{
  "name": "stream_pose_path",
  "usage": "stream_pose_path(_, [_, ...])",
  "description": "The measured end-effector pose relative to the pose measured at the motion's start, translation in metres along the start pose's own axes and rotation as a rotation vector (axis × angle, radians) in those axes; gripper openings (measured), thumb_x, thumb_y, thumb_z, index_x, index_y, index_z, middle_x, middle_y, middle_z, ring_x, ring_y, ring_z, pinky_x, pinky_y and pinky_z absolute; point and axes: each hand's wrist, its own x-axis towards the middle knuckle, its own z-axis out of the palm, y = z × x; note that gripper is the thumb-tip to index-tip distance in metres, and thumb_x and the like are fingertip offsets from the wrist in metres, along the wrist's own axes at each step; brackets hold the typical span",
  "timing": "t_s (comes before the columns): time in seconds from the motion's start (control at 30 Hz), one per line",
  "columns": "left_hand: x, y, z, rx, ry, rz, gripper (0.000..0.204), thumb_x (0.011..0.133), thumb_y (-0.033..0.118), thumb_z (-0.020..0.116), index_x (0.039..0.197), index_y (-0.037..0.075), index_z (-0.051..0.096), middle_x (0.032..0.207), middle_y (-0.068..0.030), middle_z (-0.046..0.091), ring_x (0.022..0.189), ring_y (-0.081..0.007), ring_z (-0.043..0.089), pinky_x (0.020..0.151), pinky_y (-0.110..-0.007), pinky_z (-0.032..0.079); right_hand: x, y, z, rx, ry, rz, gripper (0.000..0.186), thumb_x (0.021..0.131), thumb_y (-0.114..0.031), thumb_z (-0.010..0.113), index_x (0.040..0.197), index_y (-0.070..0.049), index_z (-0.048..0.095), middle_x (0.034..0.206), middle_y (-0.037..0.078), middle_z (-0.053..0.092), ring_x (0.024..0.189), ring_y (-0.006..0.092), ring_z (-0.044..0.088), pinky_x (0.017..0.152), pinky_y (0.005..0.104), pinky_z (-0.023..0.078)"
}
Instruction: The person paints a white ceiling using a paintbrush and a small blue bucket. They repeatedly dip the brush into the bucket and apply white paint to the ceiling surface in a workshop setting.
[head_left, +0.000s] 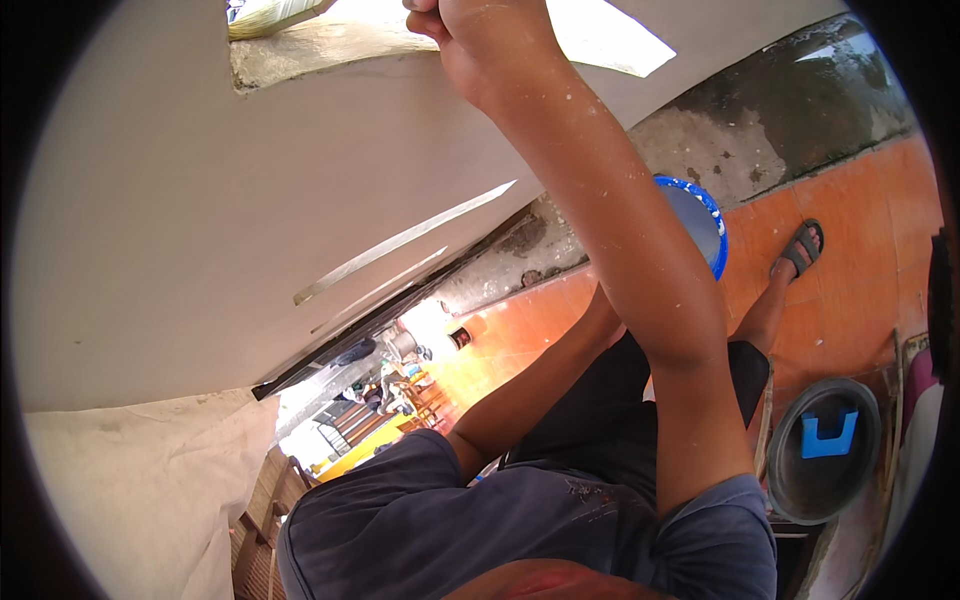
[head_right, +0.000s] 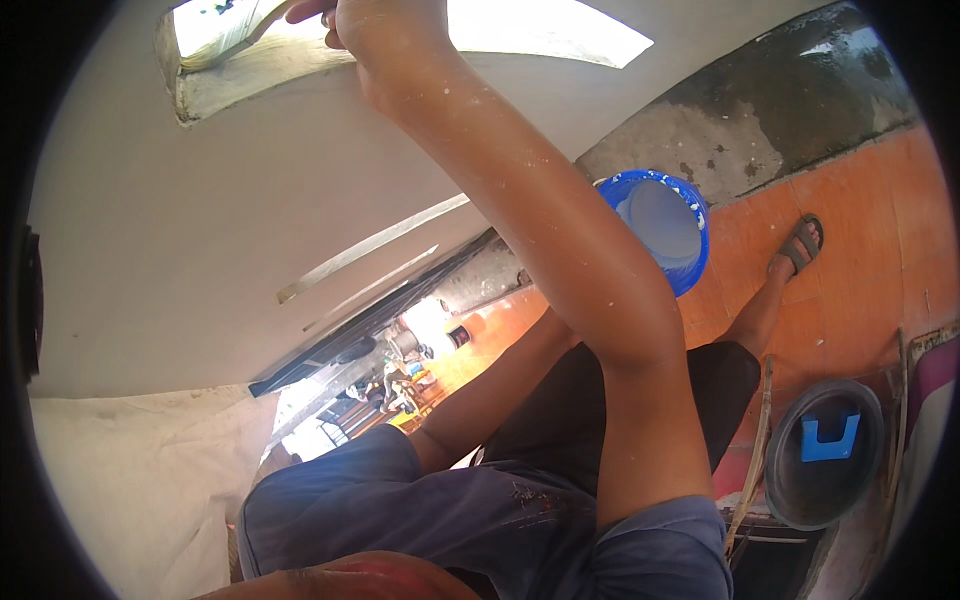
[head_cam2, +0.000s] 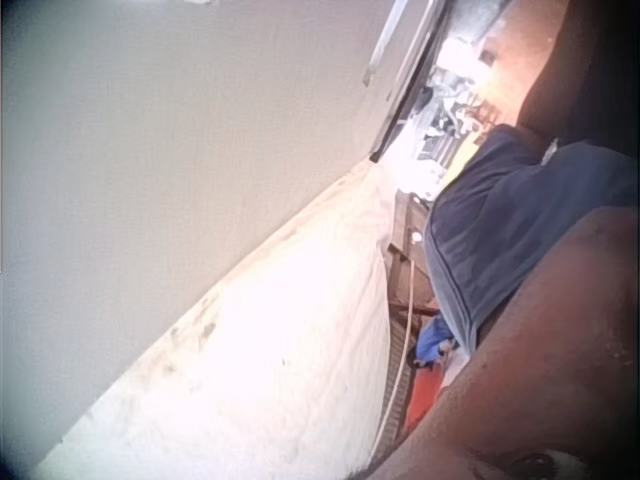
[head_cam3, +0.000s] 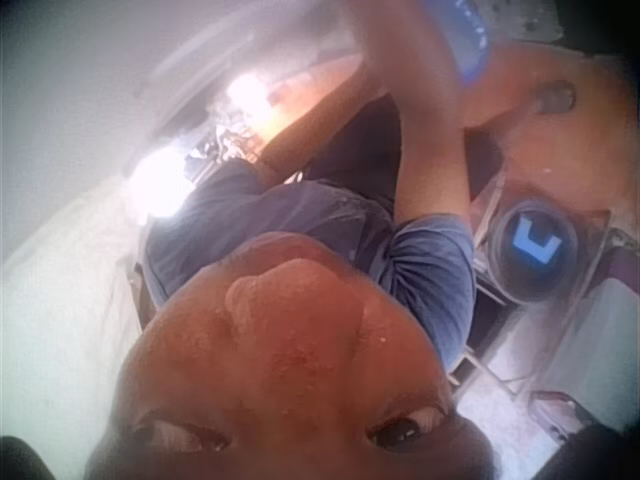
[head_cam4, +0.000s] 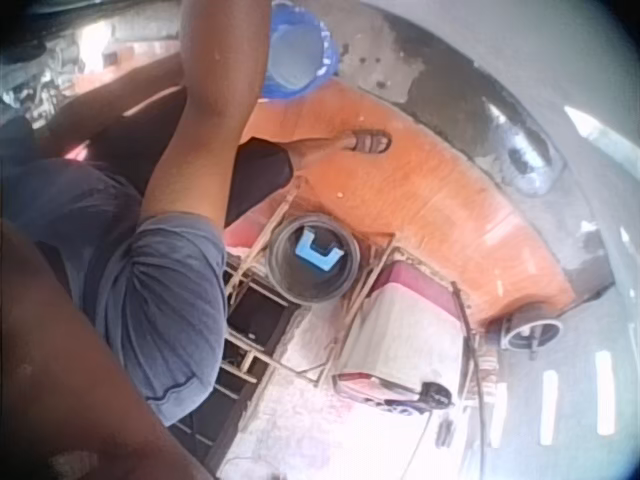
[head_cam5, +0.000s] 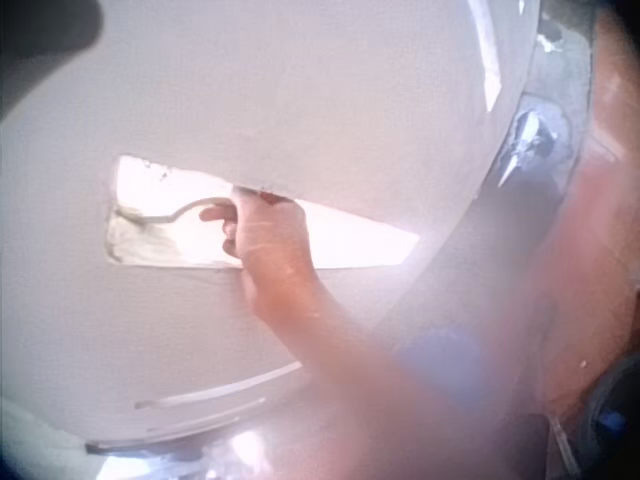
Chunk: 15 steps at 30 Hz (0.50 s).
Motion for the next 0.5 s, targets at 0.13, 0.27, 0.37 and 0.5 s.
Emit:
stream_pose_path(0.13, [0.001,0.003,-0.005,0.007,-0.06,0.039,0.064,0.097,0.034,0.061,0.147,0.005,0.032,0.144,-0.0079,0.042,0.129,-0.0181,0.045,0.1,-0.036,0.044,0.003,0.002,0.003,0.177,-0.004,0.01,0.019,0.102,-0.01,0.047,0.106,0.005,0.056,0.084,0.01,0.064,0.056,0.0056,0.039,0.05,0.0189,0.036])
stream_pose_path(0.27, [0.006,0.0,-0.012,0.059,-0.065,0.048,0.064,0.098,0.034,0.059,0.148,0.005,0.03,0.145,-0.009,0.041,0.131,-0.0197,0.044,0.103,-0.036,0.043,0.004,0.004,0.003,0.09,-0.033,-0.022,0.019,0.102,-0.01,0.046,0.108,0.006,0.054,0.087,0.012,0.065,0.06,0.0068,0.041,0.053,0.0193,0.039])
stream_pose_path(0.37, [0.01,-0.002,-0.013,0.048,-0.056,0.042,0.064,0.099,0.034,0.058,0.148,0.004,0.031,0.145,-0.0098,0.042,0.132,-0.0203,0.043,0.103,-0.037,0.043,0.002,0.003,0.001,0.127,-0.043,-0.053,0.018,0.102,-0.01,0.046,0.107,0.006,0.053,0.088,0.013,0.065,0.061,0.0075,0.043,0.055,0.0206,0.04])
stream_pose_path(0.5, [0.011,0.001,-0.011,-0.052,-0.071,0.015,0.064,0.098,0.034,0.059,0.146,0.002,0.031,0.145,-0.0118,0.042,0.131,-0.0205,0.044,0.101,-0.037,0.045,-0.002,0.0,0.004,0.123,0.047,-0.03,0.018,0.101,-0.009,0.047,0.107,0.008,0.053,0.087,0.014,0.064,0.062,0.0081,0.044,0.056,0.0211,0.041])
